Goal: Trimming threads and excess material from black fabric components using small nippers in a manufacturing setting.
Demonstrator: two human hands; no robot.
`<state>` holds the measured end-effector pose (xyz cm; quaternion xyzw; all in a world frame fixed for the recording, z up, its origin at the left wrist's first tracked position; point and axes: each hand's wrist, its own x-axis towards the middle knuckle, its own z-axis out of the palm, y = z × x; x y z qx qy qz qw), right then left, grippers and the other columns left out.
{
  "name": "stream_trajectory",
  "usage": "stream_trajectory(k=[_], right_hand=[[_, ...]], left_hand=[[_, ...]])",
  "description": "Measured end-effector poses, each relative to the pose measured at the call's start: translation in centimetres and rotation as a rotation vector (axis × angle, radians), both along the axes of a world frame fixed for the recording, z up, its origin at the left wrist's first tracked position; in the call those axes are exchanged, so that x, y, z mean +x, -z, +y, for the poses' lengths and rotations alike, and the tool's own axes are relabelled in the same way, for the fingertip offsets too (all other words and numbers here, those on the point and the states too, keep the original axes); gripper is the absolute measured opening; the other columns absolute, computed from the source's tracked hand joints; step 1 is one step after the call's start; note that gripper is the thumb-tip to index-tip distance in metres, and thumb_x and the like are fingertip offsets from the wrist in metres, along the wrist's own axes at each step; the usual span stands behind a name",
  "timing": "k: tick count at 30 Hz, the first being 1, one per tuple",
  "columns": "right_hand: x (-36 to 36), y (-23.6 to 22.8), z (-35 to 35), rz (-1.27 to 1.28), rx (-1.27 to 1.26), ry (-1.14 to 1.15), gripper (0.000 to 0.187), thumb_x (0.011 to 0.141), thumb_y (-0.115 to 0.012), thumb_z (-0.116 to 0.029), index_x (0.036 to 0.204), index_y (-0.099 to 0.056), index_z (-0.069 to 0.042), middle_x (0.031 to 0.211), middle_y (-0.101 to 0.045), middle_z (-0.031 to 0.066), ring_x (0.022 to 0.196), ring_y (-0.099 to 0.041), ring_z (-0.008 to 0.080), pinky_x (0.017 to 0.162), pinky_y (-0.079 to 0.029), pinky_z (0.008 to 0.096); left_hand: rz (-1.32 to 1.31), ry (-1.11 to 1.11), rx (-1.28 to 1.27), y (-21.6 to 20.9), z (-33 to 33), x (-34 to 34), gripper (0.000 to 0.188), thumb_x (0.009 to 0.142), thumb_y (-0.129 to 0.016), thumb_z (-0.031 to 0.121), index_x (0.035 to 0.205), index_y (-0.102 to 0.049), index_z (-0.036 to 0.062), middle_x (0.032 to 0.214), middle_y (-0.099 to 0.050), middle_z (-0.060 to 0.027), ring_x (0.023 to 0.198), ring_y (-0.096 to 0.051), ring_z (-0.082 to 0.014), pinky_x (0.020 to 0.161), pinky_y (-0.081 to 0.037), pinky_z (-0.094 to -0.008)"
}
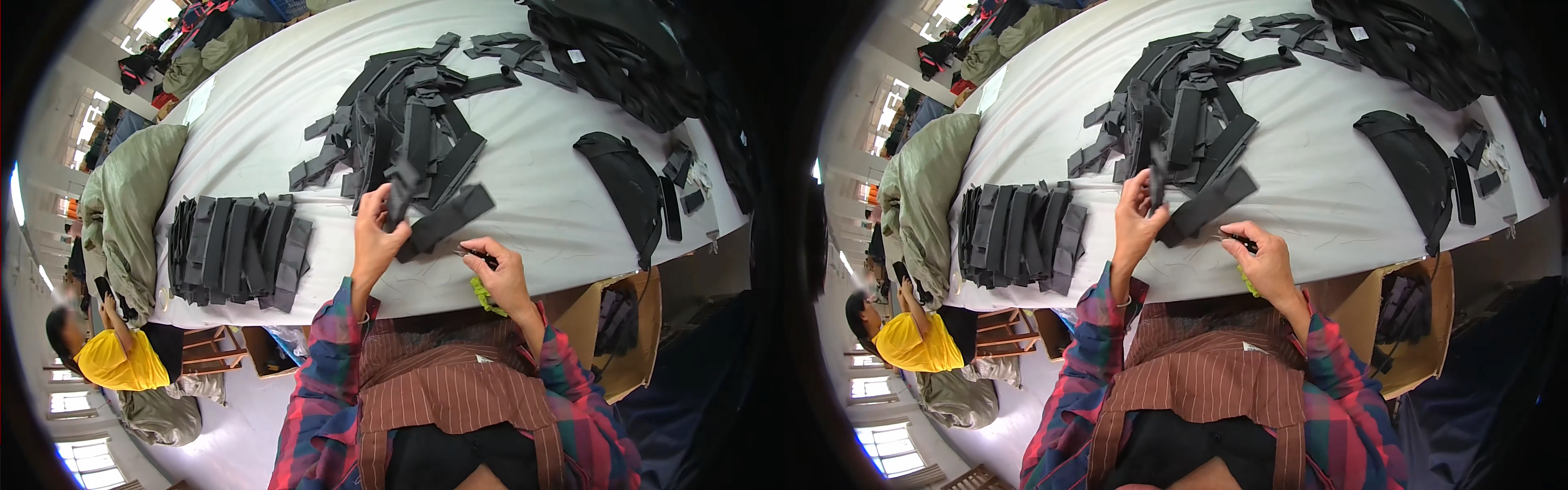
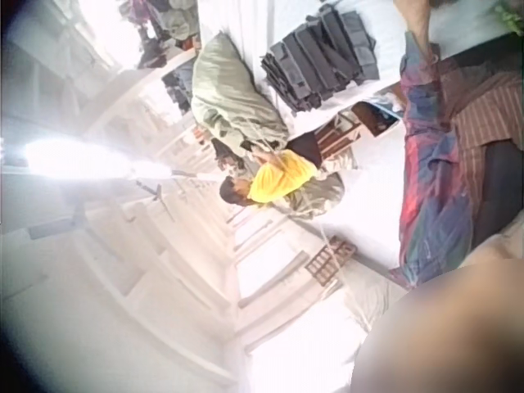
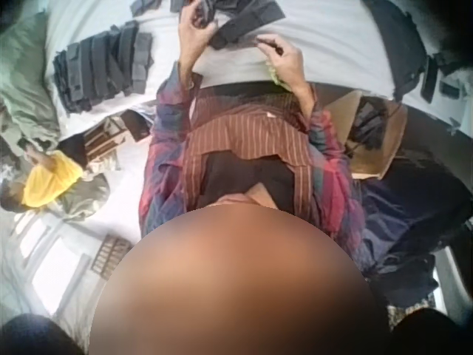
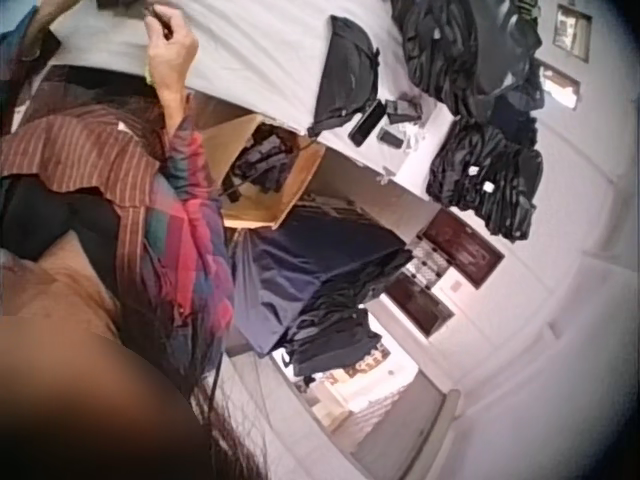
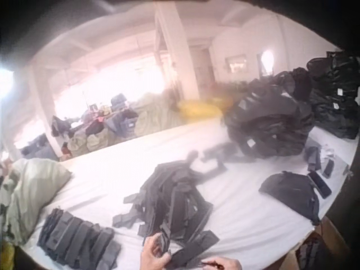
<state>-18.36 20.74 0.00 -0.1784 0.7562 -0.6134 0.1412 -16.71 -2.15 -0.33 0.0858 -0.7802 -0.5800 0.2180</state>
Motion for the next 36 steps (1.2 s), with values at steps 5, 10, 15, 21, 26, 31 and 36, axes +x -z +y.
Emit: stream_trajectory(k=[5, 10, 15, 21, 26, 31, 36], right_hand=[[-0.3, -1.0, -0.7, 0.024, 0.02, -0.019, 0.02, 0.084, -0.068, -0.013, 0.101, -0.067, -0.004, 0.079, -0.068, 0.0068, 0.071, -0.06, 0.0107, 0.066, -0.047, 0.0254], [-0.1, -2.2, -2.8, 0.086, -0.038, -0.019, 0.022, 0.083, -0.069, -0.014, 0.103, -0.065, -0.006, 0.086, -0.068, 0.0069, 0.074, -0.062, 0.0135, 0.068, -0.048, 0.0266], [-0.5, -2.3, -4.6, 0.196, -0.089, -0.028, 0.021, 0.082, -0.068, -0.014, 0.102, -0.065, -0.007, 0.085, -0.067, 0.0056, 0.072, -0.062, 0.0179, 0.066, -0.048, 0.0302], [-2.8, -2.2, -7.6, 0.645, 0.248, 0.026, 0.021, 0.079, -0.068, -0.015, 0.099, -0.066, -0.01, 0.085, -0.064, 0.0047, 0.077, -0.06, 0.0242, 0.068, -0.045, 0.0361], [-5.1, -1.0, -9.5, 0.808, 0.354, 0.055, 0.019, 0.079, -0.067, -0.02, 0.097, -0.067, -0.013, 0.084, -0.064, 0.0021, 0.078, -0.059, 0.0236, 0.067, -0.042, 0.0366], [-6.6, -0.3, -10.7, 0.821, 0.335, 0.058, 0.013, 0.08, -0.067, -0.02, 0.089, -0.068, -0.012, 0.078, -0.064, 0.0031, 0.075, -0.061, 0.0234, 0.066, -0.042, 0.0382], [-5.5, -2.0, -10.3, 0.664, 0.195, 0.045, 0.014, 0.079, -0.067, -0.021, 0.091, -0.068, -0.014, 0.077, -0.064, 0.0029, 0.072, -0.06, 0.0244, 0.064, -0.044, 0.0375]], left_hand=[[-0.018, -0.157, 0.515, 0.2, -1.3, 2.3, 0.04, 0.084, -0.067, 0.001, 0.122, -0.055, -0.0008, 0.095, -0.063, -0.0006, 0.085, -0.056, -0.0045, 0.073, -0.043, -0.0176], [-0.027, -0.194, 0.555, 1.3, -1.5, 3.5, 0.035, 0.085, -0.068, 0.005, 0.118, -0.058, -0.0007, 0.091, -0.06, 0.0024, 0.078, -0.052, -0.0029, 0.07, -0.04, -0.0163], [-0.051, -0.181, 0.562, 1.2, -1.4, 3.4, 0.038, 0.086, -0.068, 0.009, 0.121, -0.057, 0.0004, 0.093, -0.062, 0.0, 0.081, -0.057, -0.0063, 0.075, -0.044, -0.0194], [-0.029, -0.162, 0.579, 0.2, -0.9, 3.6, 0.039, 0.084, -0.07, 0.007, 0.12, -0.057, 0.0007, 0.092, -0.059, 0.0029, 0.083, -0.053, -0.0041, 0.076, -0.042, -0.0187], [-0.02, -0.149, 0.598, 0.3, -0.8, 3.5, 0.039, 0.083, -0.07, 0.006, 0.119, -0.057, 0.0003, 0.093, -0.061, 0.0013, 0.083, -0.054, -0.0051, 0.077, -0.042, -0.0192], [-0.015, -0.159, 0.597, 0.2, -1.2, 4.0, 0.041, 0.082, -0.071, 0.005, 0.12, -0.056, 0.0003, 0.095, -0.061, -0.0005, 0.086, -0.055, -0.0063, 0.078, -0.043, -0.0202], [0.05, -0.17, 0.802, 0.1, -2.2, 4.5, 0.038, 0.086, -0.068, 0.008, 0.121, -0.055, 0.0004, 0.1, -0.061, -0.002, 0.09, -0.057, -0.0092, 0.081, -0.044, -0.0225]])
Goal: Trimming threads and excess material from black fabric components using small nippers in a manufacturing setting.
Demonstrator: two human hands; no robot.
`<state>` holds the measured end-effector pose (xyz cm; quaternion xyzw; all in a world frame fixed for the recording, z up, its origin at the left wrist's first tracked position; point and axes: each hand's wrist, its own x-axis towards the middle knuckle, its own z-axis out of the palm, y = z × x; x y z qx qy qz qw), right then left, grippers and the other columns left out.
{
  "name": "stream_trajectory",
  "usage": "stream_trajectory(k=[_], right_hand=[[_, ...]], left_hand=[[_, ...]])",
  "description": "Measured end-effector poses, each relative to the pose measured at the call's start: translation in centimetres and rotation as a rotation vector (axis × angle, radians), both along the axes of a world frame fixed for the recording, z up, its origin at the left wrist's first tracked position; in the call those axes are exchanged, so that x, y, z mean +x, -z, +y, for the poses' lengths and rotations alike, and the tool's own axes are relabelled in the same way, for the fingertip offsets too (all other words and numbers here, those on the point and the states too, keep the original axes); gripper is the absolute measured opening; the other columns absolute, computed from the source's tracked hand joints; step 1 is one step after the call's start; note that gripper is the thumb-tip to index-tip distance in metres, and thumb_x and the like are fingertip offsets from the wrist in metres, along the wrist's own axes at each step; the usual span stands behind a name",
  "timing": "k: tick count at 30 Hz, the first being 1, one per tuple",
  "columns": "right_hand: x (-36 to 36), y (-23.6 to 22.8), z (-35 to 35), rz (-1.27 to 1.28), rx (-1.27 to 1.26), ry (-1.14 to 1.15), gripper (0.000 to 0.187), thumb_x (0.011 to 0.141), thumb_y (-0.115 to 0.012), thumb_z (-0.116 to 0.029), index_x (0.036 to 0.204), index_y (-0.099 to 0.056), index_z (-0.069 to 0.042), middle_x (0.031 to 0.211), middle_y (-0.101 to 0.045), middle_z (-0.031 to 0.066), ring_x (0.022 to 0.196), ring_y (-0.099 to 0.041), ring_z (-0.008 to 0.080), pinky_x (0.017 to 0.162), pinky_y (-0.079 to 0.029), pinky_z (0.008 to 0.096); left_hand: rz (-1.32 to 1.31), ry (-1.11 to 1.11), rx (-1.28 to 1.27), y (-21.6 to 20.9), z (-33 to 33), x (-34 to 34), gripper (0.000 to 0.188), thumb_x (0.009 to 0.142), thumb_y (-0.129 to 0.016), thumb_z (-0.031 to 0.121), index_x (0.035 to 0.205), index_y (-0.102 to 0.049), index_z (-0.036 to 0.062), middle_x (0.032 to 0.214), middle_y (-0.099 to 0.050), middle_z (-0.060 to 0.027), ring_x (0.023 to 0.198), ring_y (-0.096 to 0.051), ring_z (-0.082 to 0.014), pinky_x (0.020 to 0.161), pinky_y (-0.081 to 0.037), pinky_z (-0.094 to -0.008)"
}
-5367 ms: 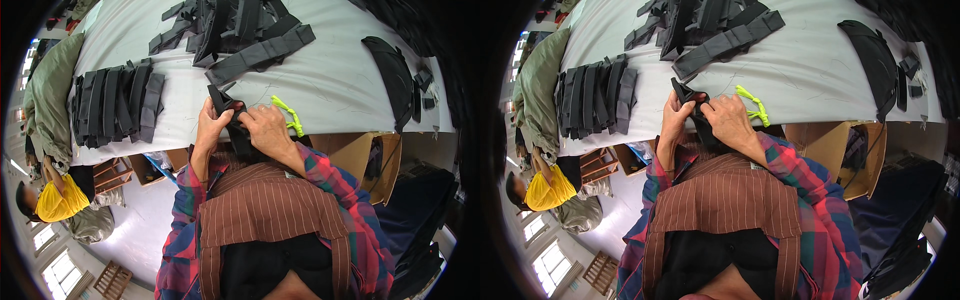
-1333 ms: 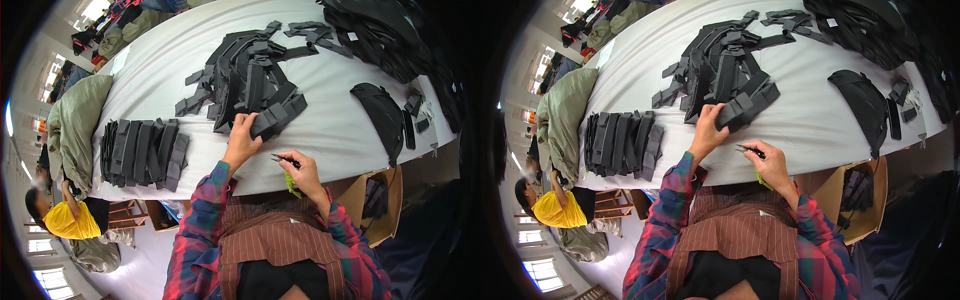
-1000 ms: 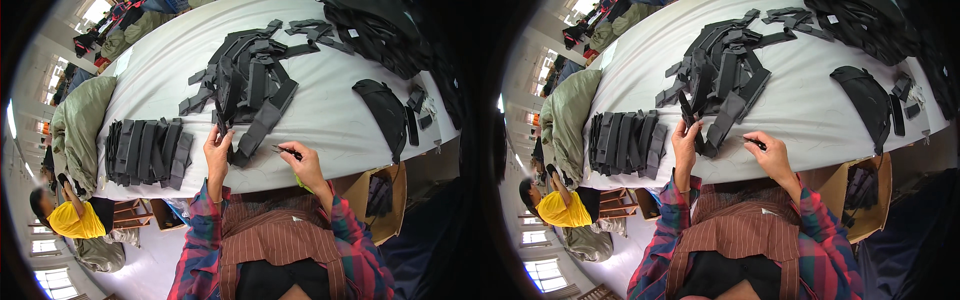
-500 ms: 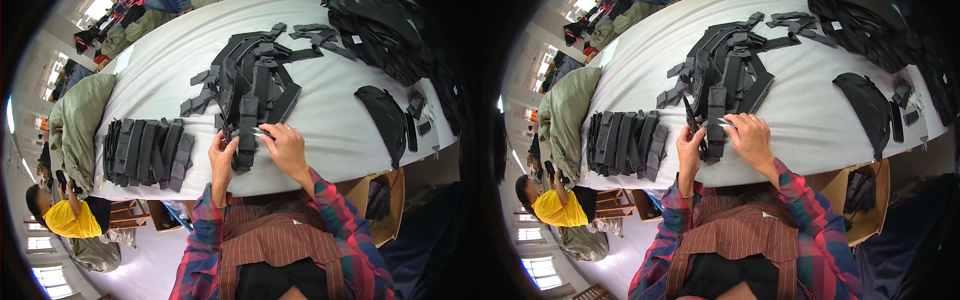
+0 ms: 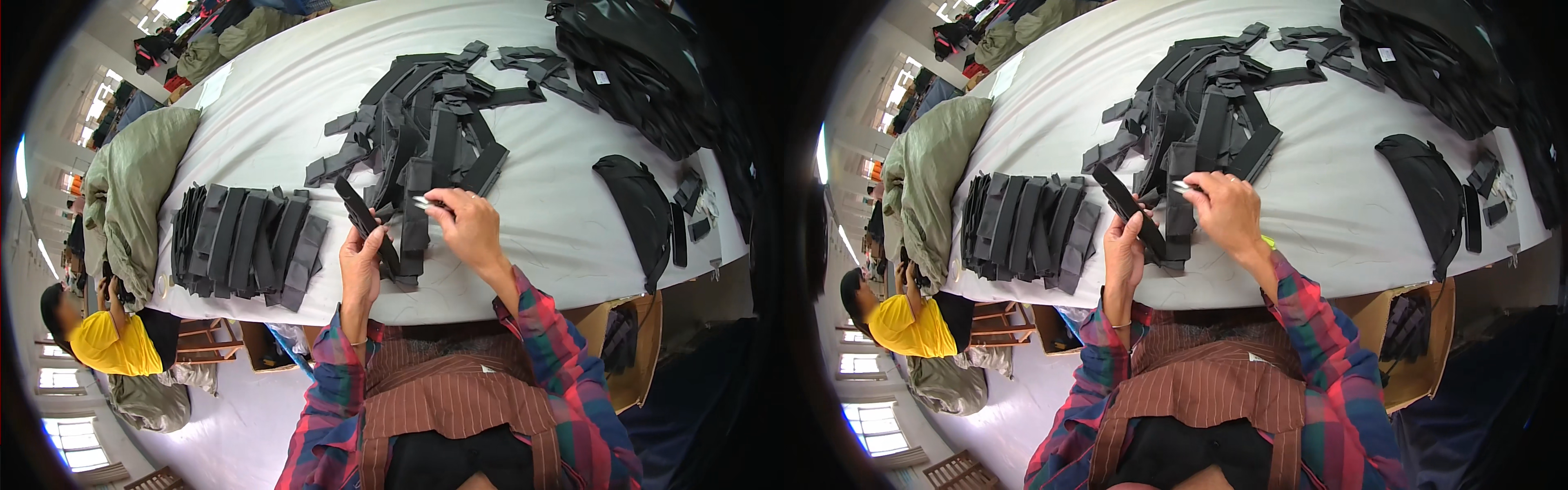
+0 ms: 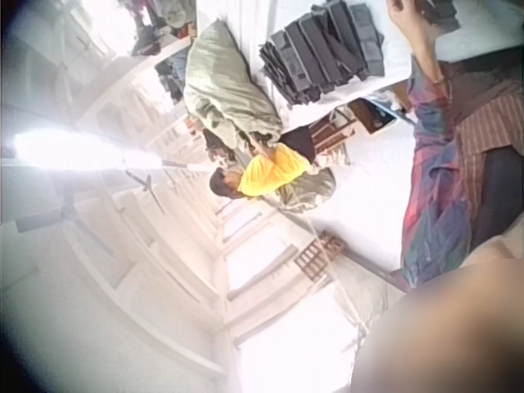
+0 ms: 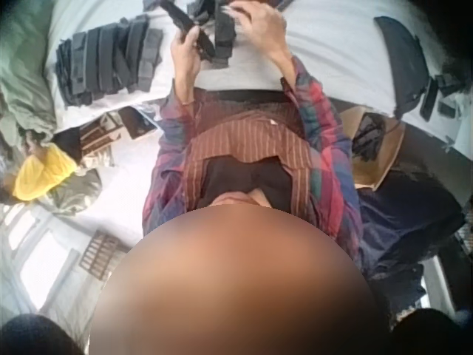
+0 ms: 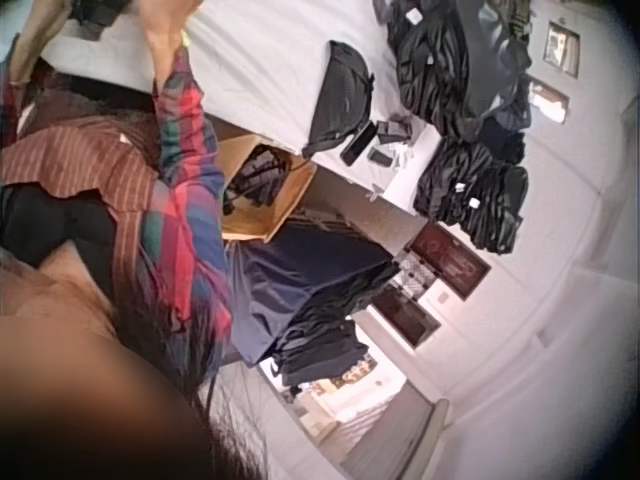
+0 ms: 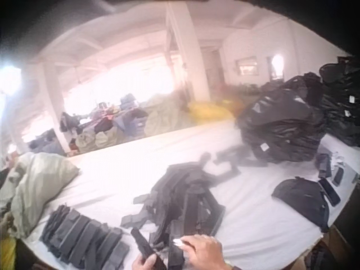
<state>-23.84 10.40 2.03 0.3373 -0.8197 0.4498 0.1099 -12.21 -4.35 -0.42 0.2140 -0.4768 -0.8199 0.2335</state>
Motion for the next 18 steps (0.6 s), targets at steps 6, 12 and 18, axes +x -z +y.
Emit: stream_trajectory(k=[6, 12, 18], right_hand=[[1.4, 0.2, -1.2, 0.208, 0.083, -0.134, 0.017, 0.077, -0.068, -0.019, 0.093, -0.067, -0.013, 0.075, -0.059, 0.0007, 0.074, -0.056, 0.0209, 0.063, -0.037, 0.0352], [0.9, 0.6, -2.7, 0.342, 0.286, -0.251, 0.015, 0.073, -0.068, -0.015, 0.088, -0.067, -0.012, 0.075, -0.059, 0.0016, 0.075, -0.055, 0.0202, 0.065, -0.036, 0.0355], [1.0, 1.2, -4.2, 0.446, 0.383, -0.246, 0.009, 0.077, -0.06, -0.017, 0.077, -0.066, -0.01, 0.073, -0.062, 0.0036, 0.079, -0.059, 0.0201, 0.069, -0.037, 0.0362]], left_hand=[[0.01, 0.053, 0.051, 0.7, -0.4, 0.3, 0.03, 0.088, -0.066, 0.009, 0.115, -0.058, -0.001, 0.103, -0.061, -0.0041, 0.089, -0.058, -0.0105, 0.081, -0.045, -0.0237], [0.031, -0.011, 0.031, -0.1, 0.2, 0.0, 0.028, 0.088, -0.065, 0.008, 0.114, -0.058, -0.0008, 0.101, -0.061, -0.0026, 0.087, -0.056, -0.008, 0.08, -0.044, -0.0218], [-0.013, 0.023, -0.04, -0.4, 0.2, -0.1, 0.029, 0.087, -0.066, 0.006, 0.114, -0.058, -0.0002, 0.098, -0.061, -0.0013, 0.086, -0.055, -0.0059, 0.078, -0.044, -0.0207]])
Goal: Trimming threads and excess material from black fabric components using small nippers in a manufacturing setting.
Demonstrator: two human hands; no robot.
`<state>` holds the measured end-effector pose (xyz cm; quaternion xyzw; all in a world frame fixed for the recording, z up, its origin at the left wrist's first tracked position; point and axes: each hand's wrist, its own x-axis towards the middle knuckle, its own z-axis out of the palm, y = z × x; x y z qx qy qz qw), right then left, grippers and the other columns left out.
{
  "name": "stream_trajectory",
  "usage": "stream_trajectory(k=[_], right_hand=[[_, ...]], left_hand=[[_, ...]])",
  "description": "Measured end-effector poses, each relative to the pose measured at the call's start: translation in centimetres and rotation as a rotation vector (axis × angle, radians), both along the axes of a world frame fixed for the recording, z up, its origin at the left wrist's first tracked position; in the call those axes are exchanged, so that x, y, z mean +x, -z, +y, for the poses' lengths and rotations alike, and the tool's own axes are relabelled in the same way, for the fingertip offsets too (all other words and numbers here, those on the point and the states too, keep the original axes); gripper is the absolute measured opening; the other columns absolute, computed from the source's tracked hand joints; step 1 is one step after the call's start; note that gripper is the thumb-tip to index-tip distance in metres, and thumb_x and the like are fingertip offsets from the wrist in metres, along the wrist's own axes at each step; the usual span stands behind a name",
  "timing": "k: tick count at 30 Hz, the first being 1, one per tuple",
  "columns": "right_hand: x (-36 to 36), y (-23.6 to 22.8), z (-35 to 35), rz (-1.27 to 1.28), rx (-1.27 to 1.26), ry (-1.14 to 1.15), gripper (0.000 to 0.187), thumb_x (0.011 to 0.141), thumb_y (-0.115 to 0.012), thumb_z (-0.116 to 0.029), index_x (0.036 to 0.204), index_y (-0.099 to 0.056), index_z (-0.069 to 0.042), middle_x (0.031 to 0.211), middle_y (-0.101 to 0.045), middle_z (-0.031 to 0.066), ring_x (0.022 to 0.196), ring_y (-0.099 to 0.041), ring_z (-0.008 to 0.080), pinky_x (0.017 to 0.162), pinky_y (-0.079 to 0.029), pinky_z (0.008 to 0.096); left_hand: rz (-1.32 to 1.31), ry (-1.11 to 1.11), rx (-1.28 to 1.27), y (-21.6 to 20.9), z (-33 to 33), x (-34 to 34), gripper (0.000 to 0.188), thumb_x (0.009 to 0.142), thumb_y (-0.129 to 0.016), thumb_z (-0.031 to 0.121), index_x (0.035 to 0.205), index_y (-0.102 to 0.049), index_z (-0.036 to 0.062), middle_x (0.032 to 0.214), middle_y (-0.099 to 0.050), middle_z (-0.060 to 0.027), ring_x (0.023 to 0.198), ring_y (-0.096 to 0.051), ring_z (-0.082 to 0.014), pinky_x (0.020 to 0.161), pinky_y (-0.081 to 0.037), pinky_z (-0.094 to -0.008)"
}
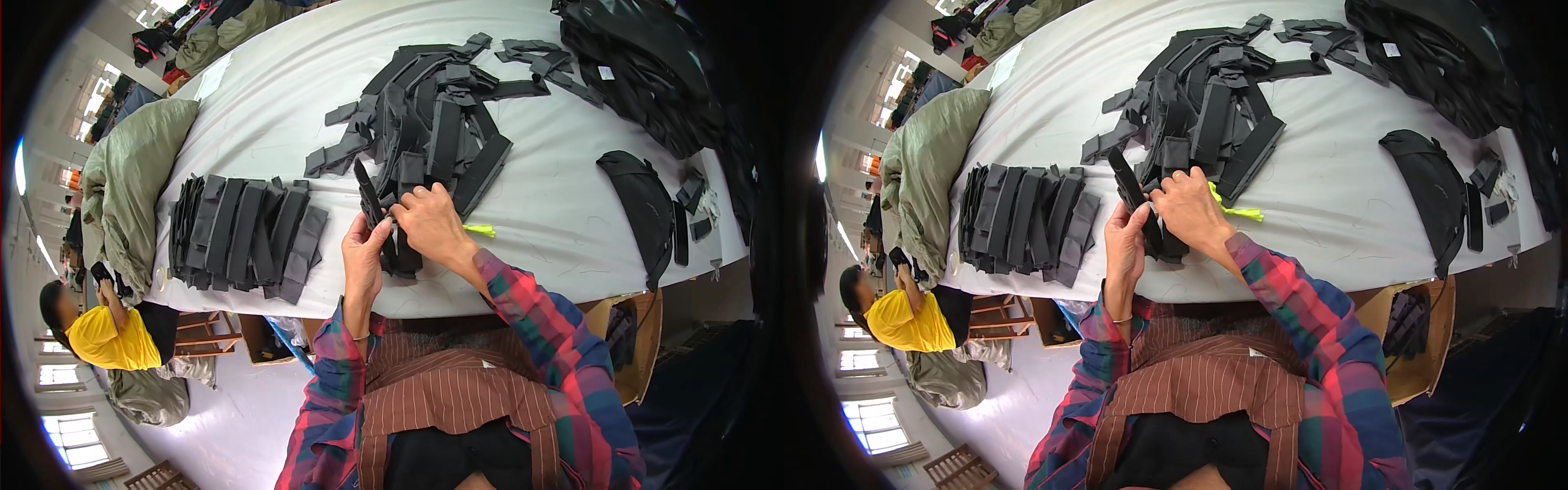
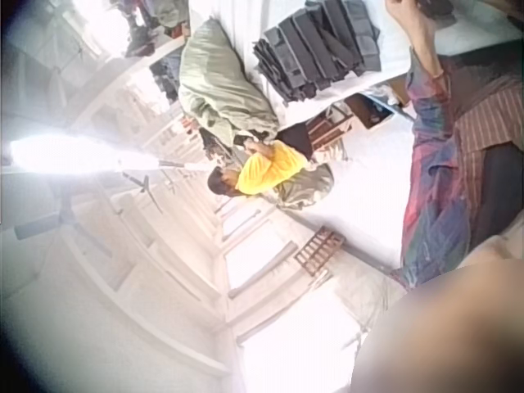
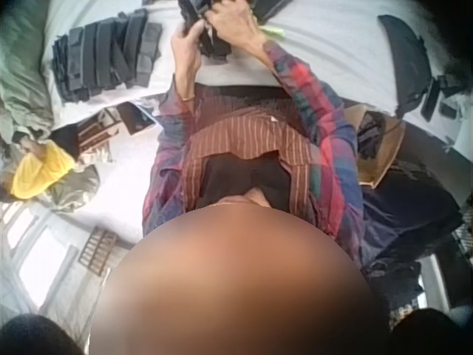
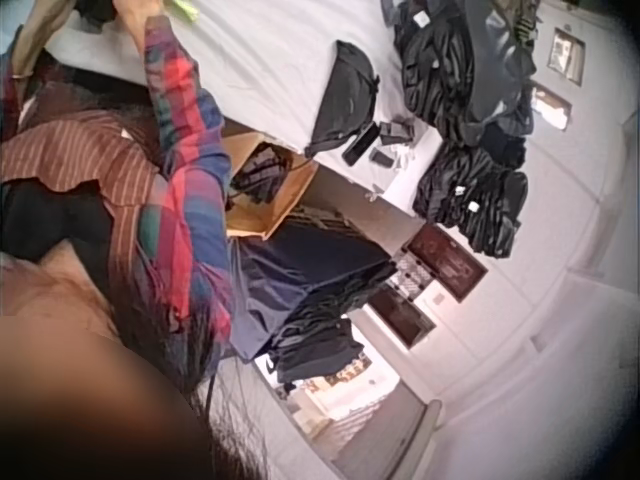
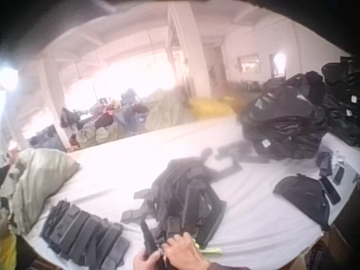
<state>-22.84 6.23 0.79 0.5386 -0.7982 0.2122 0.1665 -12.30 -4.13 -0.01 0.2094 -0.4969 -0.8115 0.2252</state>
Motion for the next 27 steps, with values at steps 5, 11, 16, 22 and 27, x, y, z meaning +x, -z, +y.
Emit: stream_trajectory(k=[5, 11, 16, 22, 27], right_hand=[[0.1, 0.9, -0.6, 0.007, 0.049, 0.059, 0.01, 0.077, -0.058, -0.017, 0.077, -0.066, -0.011, 0.074, -0.064, 0.0044, 0.078, -0.061, 0.0203, 0.07, -0.039, 0.0365], [-0.2, 2.1, 1.1, -0.087, 0.121, 0.174, 0.01, 0.076, -0.061, -0.018, 0.08, -0.068, -0.012, 0.074, -0.065, 0.0047, 0.075, -0.063, 0.0217, 0.068, -0.041, 0.0375], [0.2, 1.7, 2.8, -0.276, -0.007, 0.147, 0.011, 0.078, -0.066, -0.019, 0.086, -0.071, -0.014, 0.076, -0.065, 0.0047, 0.076, -0.062, 0.0246, 0.067, -0.041, 0.039], [1.0, 1.8, 3.9, -0.348, -0.056, 0.116, 0.013, 0.079, -0.066, -0.021, 0.089, -0.071, -0.013, 0.077, -0.065, 0.0055, 0.078, -0.062, 0.0253, 0.067, -0.041, 0.0388], [0.4, -0.7, 3.8, -0.366, -0.279, 0.128, 0.016, 0.079, -0.068, -0.022, 0.091, -0.069, -0.013, 0.073, -0.062, 0.0047, 0.074, -0.06, 0.0254, 0.062, -0.04, 0.0375]], left_hand=[[-0.062, 0.031, -0.105, 0.1, 0.0, 0.0, 0.039, 0.082, -0.071, 0.007, 0.118, -0.058, -0.0001, 0.093, -0.062, 0.0007, 0.079, -0.053, -0.0043, 0.072, -0.042, -0.0196], [-0.148, 0.143, -0.102, -0.6, 0.1, 0.7, 0.038, 0.085, -0.068, 0.008, 0.12, -0.057, -0.0002, 0.095, -0.061, 0.0002, 0.077, -0.052, -0.0047, 0.068, -0.044, -0.0179], [-0.141, 0.072, 0.059, -1.3, -0.6, 2.6, 0.031, 0.089, -0.063, 0.018, 0.116, -0.06, 0.0026, 0.079, -0.058, 0.0041, 0.064, -0.05, -0.0026, 0.058, -0.049, -0.0213], [-0.171, 0.088, 0.055, -0.7, -0.7, 3.4, 0.03, 0.09, -0.062, 0.02, 0.115, -0.058, 0.0041, 0.08, -0.055, 0.0038, 0.066, -0.05, -0.0035, 0.061, -0.051, -0.0231], [-0.142, 0.062, 0.066, -1.7, -0.1, 3.1, 0.024, 0.091, -0.061, 0.02, 0.11, -0.059, 0.0055, 0.08, -0.056, 0.0045, 0.065, -0.051, -0.0036, 0.06, -0.048, -0.0218]])
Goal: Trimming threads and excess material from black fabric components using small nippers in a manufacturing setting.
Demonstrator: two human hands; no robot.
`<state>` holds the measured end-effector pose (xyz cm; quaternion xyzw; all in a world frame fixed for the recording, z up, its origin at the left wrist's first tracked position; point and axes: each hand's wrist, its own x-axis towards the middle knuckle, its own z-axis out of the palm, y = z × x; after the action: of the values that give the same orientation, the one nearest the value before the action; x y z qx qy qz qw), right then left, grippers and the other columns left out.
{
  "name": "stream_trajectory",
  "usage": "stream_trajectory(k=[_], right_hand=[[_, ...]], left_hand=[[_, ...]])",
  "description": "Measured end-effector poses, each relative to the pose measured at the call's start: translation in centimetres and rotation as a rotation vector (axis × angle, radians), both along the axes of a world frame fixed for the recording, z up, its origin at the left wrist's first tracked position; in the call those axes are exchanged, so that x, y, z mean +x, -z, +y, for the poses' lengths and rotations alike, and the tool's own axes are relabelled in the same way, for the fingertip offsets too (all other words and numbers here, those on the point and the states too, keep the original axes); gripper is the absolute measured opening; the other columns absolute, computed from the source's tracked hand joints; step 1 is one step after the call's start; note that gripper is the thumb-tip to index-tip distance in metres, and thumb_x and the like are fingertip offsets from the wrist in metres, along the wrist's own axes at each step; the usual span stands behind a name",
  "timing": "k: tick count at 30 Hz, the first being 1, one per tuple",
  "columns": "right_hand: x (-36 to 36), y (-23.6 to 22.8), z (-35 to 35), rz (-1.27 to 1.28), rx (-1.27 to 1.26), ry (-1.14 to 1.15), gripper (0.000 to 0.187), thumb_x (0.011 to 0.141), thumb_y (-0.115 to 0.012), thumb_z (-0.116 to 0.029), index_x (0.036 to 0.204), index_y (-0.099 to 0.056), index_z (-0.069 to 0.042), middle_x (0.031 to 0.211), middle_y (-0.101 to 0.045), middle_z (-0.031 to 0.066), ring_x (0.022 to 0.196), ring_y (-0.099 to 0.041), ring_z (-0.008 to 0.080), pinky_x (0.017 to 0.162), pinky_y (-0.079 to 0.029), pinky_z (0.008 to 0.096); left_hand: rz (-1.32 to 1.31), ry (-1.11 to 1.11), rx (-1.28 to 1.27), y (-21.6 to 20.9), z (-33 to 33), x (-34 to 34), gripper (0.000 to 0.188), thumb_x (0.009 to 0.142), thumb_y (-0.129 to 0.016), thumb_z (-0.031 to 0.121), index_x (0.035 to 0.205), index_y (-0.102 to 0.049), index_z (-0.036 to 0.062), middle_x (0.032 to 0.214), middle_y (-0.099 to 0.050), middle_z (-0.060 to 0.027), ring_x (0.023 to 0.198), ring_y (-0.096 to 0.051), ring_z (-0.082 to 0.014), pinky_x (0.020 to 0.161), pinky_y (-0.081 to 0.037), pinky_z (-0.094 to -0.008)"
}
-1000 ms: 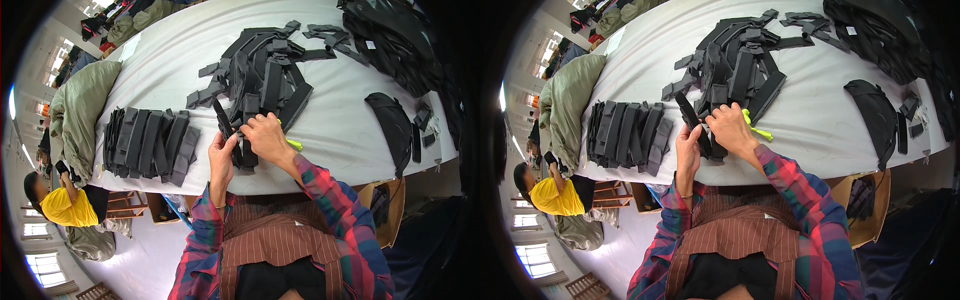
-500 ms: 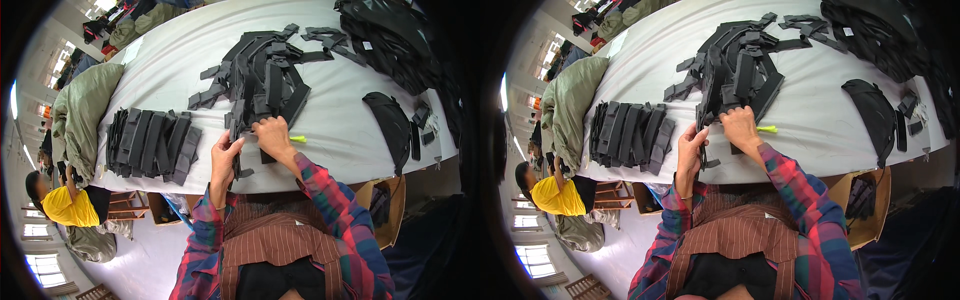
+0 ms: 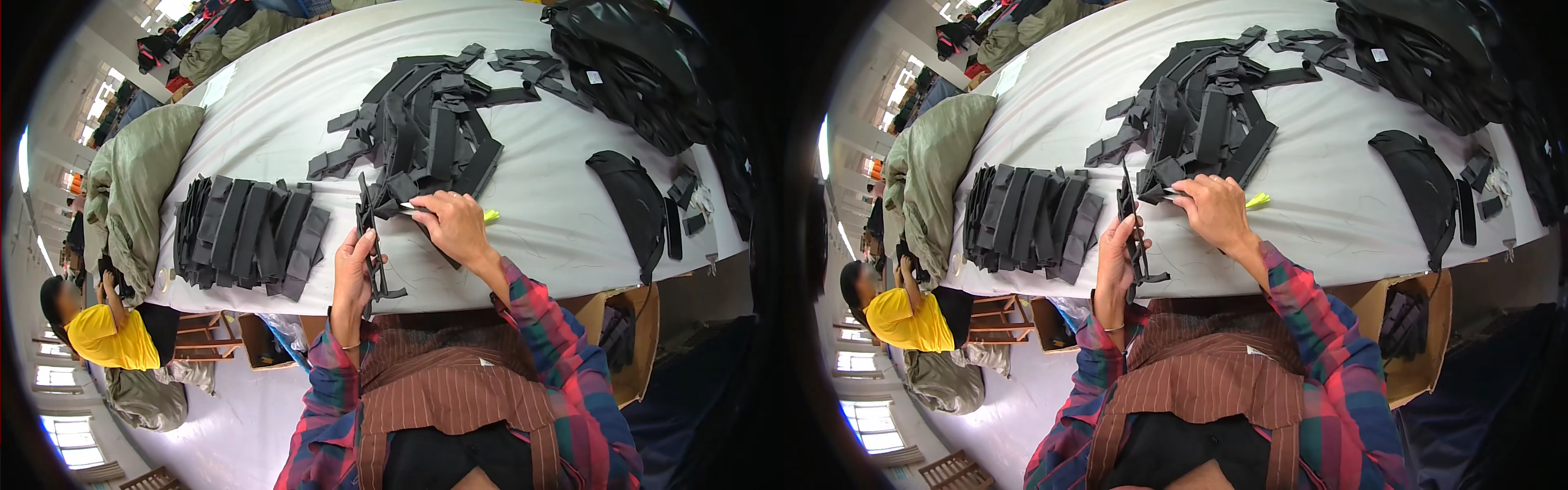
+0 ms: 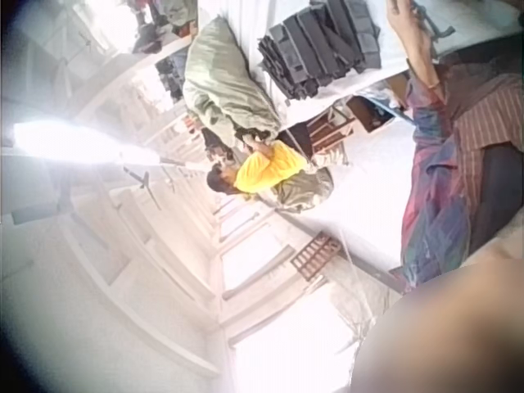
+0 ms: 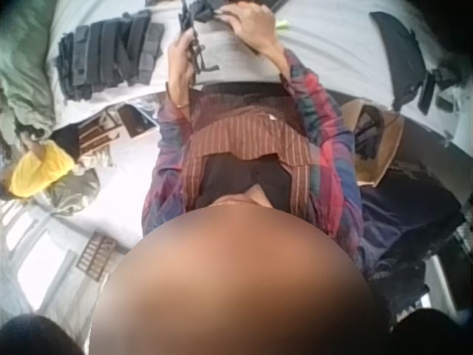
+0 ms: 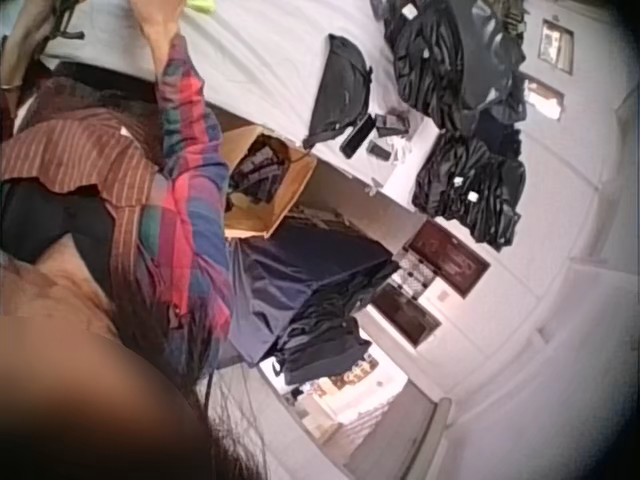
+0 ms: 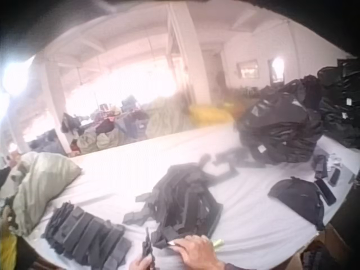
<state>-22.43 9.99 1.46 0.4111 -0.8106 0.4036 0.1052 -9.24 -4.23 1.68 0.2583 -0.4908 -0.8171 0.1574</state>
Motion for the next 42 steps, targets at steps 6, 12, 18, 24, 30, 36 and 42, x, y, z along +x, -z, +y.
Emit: stream_trajectory(k=[6, 12, 18, 24, 30, 36, 42], right_hand=[[0.0, -0.4, -1.1, 0.01, -0.008, -0.021, 0.016, 0.08, -0.067, -0.022, 0.093, -0.069, -0.012, 0.072, -0.06, 0.0039, 0.072, -0.059, 0.0245, 0.062, -0.039, 0.0377], [-0.2, 0.2, -2.1, 0.037, 0.029, -0.012, 0.011, 0.079, -0.066, -0.021, 0.086, -0.07, -0.013, 0.071, -0.063, 0.0047, 0.071, -0.061, 0.0259, 0.061, -0.041, 0.0386], [-0.7, 1.0, 0.8, -0.298, -0.145, 0.17, 0.017, 0.081, -0.066, -0.015, 0.097, -0.069, -0.009, 0.084, -0.07, 0.0067, 0.074, -0.066, 0.0214, 0.066, -0.05, 0.0288], [4.1, -0.9, 4.0, -0.536, -0.37, -0.033, 0.02, 0.079, -0.068, -0.013, 0.099, -0.068, -0.009, 0.084, -0.067, 0.0073, 0.07, -0.062, 0.0212, 0.063, -0.047, 0.0296], [4.8, -1.5, 4.6, -0.175, -0.149, -0.008, 0.023, 0.077, -0.069, -0.012, 0.099, -0.069, -0.011, 0.08, -0.065, 0.0015, 0.069, -0.057, 0.0195, 0.065, -0.038, 0.0314], [5.1, -1.8, 4.4, -0.146, -0.201, 0.064, 0.02, 0.078, -0.069, -0.012, 0.098, -0.069, -0.012, 0.079, -0.065, 0.0024, 0.068, -0.058, 0.0202, 0.065, -0.038, 0.0316], [5.0, -1.4, 4.3, -0.078, -0.237, 0.154, 0.014, 0.079, -0.069, -0.016, 0.093, -0.068, -0.014, 0.078, -0.064, 0.0008, 0.07, -0.058, 0.0211, 0.063, -0.038, 0.0336]], left_hand=[[0.033, 0.042, -0.023, 0.0, 0.1, 0.1, 0.026, 0.091, -0.061, 0.017, 0.114, -0.058, 0.004, 0.085, -0.059, 0.0032, 0.068, -0.052, -0.0035, 0.061, -0.046, -0.0209], [0.001, 0.087, -0.162, -0.5, 1.1, 0.2, 0.034, 0.091, -0.059, 0.02, 0.12, -0.054, 0.0019, 0.092, -0.059, -0.0023, 0.072, -0.055, -0.0077, 0.064, -0.05, -0.0239], [0.253, 0.343, 0.253, -1.7, 2.9, 1.2, 0.047, 0.098, -0.044, 0.031, 0.132, -0.045, -0.0011, 0.096, -0.059, -0.0104, 0.073, -0.06, -0.0172, 0.066, -0.051, -0.0284], [0.144, 0.247, 0.394, 0.5, 4.1, 1.2, 0.05, 0.101, -0.036, 0.036, 0.138, -0.039, 0.0026, 0.094, -0.056, -0.011, 0.069, -0.059, -0.0188, 0.061, -0.053, -0.0338], [0.082, 0.234, 0.404, 0.8, 5.1, 1.2, 0.044, 0.1, -0.036, 0.039, 0.121, -0.049, 0.0025, 0.093, -0.057, -0.011, 0.068, -0.06, -0.0193, 0.058, -0.054, -0.0334], [0.066, 0.274, 0.464, 0.3, 5.6, 1.6, 0.041, 0.1, -0.036, 0.04, 0.119, -0.049, 0.0063, 0.09, -0.056, -0.0103, 0.065, -0.058, -0.0195, 0.056, -0.053, -0.0332], [0.123, 0.347, 0.496, -0.5, 6.1, 1.8, 0.047, 0.101, -0.033, 0.042, 0.134, -0.041, 0.0099, 0.088, -0.055, -0.0094, 0.065, -0.057, -0.0181, 0.057, -0.052, -0.0322]])
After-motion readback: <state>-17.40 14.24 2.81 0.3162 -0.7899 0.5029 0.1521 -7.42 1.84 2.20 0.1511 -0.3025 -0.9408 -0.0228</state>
